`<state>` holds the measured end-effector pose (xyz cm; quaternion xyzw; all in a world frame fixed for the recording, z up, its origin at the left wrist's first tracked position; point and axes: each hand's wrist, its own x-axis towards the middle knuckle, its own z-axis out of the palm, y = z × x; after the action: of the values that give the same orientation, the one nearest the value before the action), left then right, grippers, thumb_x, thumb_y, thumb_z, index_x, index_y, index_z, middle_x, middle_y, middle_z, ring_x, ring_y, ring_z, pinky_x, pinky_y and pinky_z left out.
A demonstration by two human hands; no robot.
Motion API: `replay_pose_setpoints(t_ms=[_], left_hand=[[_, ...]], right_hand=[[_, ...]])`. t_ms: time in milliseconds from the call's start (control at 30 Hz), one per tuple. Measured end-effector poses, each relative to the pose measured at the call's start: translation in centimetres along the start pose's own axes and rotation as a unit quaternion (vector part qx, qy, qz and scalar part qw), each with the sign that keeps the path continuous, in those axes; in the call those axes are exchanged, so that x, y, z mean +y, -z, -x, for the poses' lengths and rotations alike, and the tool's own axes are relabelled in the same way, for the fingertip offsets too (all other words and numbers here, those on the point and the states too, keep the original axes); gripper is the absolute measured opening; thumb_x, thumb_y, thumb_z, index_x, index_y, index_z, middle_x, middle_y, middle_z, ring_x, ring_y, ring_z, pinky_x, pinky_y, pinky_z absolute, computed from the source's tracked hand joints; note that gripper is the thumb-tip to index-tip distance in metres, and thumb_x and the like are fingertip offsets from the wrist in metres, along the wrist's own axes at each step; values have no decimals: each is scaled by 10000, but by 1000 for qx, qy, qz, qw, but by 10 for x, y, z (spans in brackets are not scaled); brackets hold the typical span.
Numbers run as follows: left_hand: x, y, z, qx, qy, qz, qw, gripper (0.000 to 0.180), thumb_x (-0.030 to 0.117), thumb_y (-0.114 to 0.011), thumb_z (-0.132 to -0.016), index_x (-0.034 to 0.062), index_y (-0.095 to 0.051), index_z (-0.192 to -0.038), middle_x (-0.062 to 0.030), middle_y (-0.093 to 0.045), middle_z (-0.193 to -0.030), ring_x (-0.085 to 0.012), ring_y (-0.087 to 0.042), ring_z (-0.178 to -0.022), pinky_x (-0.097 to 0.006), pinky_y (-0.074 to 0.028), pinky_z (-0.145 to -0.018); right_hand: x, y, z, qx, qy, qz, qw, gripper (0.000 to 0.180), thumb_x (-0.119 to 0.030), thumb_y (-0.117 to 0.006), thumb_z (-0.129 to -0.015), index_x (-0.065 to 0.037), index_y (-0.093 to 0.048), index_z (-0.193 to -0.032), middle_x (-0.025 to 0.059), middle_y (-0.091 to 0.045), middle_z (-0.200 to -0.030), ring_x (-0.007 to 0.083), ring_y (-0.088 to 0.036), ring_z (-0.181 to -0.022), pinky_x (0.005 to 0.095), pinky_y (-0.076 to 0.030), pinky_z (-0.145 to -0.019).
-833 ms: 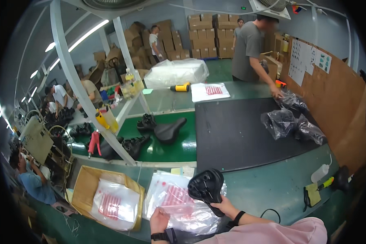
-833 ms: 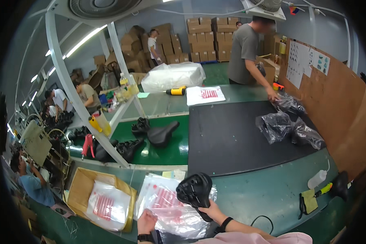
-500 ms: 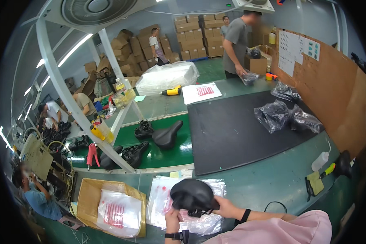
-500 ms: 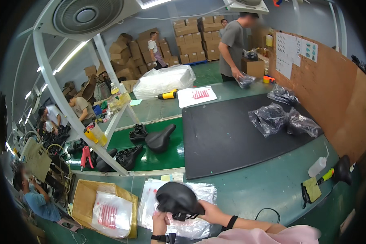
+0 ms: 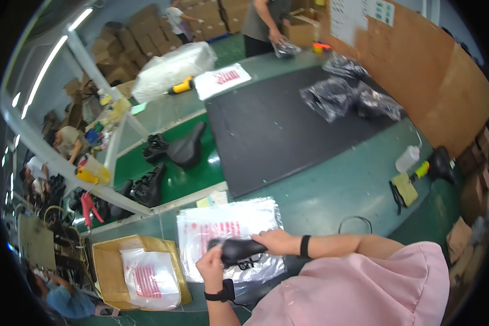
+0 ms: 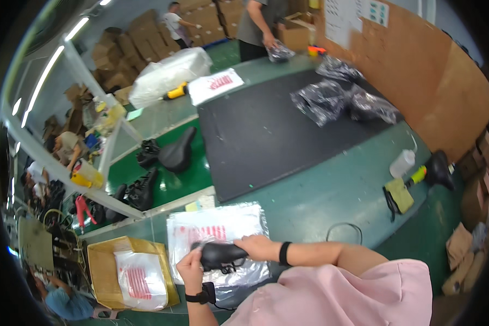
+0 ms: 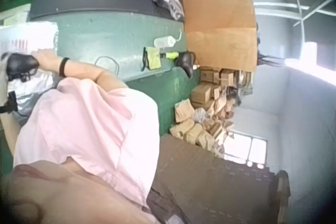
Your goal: The person assembles bicycle seats by inserting a metal rail into the underside of each seat and securing it with a power drill. They then place each assembled seat into a plastic bag and set it on the table. The person repeats this process for multiple seats throughout the video.
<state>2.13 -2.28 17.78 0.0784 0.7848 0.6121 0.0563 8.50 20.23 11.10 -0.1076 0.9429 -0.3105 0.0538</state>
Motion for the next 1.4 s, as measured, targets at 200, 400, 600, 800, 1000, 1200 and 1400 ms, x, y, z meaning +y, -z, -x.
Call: replay_pose_setpoints(t_ms=[200,400,600,800,1000,1200,1400], left_hand=[[-6,-7,34,-211,-128,-176,953,194,55,-602,-858,19,-692,-1026,-156,-694,-785,-222,-659,-603,-333,-508,-563],[57,-111,62,-344,-239,-47,907,317,124,-632,-865,53,-636,-1174,-114,-675,-854,-253,-630,-689,-354,-499,-638],[19,-69,29,-361,-97,-73,925,351,132,-639,-861,106,-631,-1211,-103,-646,-795,-239,-594,-705,-323,-480,-673],[-119,-8,30,-162,161,-77,970,238,140,-601,-892,31,-660,-1095,-137,-698,-865,-197,-668,-741,-291,-508,-680],[-157,7,25,-135,320,13,938,177,104,-572,-918,12,-677,-1027,-82,-679,-733,-121,-649,-623,-245,-515,-577],[-156,6,30,-117,312,31,942,157,68,-546,-924,2,-673,-986,-56,-641,-696,-103,-617,-561,-240,-521,-537],[-155,7,24,-132,272,-73,951,117,99,-560,-900,42,-655,-937,-67,-621,-647,-144,-607,-561,-295,-482,-541]], right_hand=[[15,4,1,-9,-210,-434,876,569,-238,-739,-768,41,-509,-1208,146,-658,-998,245,-632,-870,367,-501,-798],[-15,65,1,123,-275,-527,795,509,-192,-686,-814,70,-522,-1218,110,-644,-1022,198,-587,-896,315,-474,-820],[133,169,4,344,-336,-452,751,208,-130,-665,-781,23,-668,-923,119,-681,-892,245,-666,-786,355,-529,-717],[250,241,-123,436,-119,-580,677,497,-359,-647,-876,-61,-534,-1258,155,-563,-1236,253,-537,-1146,396,-480,-906],[233,195,-364,301,-175,-315,883,594,-302,-651,-861,1,-456,-1334,155,-542,-1273,227,-521,-1155,352,-434,-923],[252,180,-494,116,-110,21,987,922,-569,-710,-724,-24,-398,-1399,203,-451,-1391,348,-434,-1291,435,-342,-1069],[225,185,-487,-125,160,366,908,916,-421,-804,-639,-116,-406,-1405,188,-622,-1143,365,-595,-1035,395,-483,-880]])
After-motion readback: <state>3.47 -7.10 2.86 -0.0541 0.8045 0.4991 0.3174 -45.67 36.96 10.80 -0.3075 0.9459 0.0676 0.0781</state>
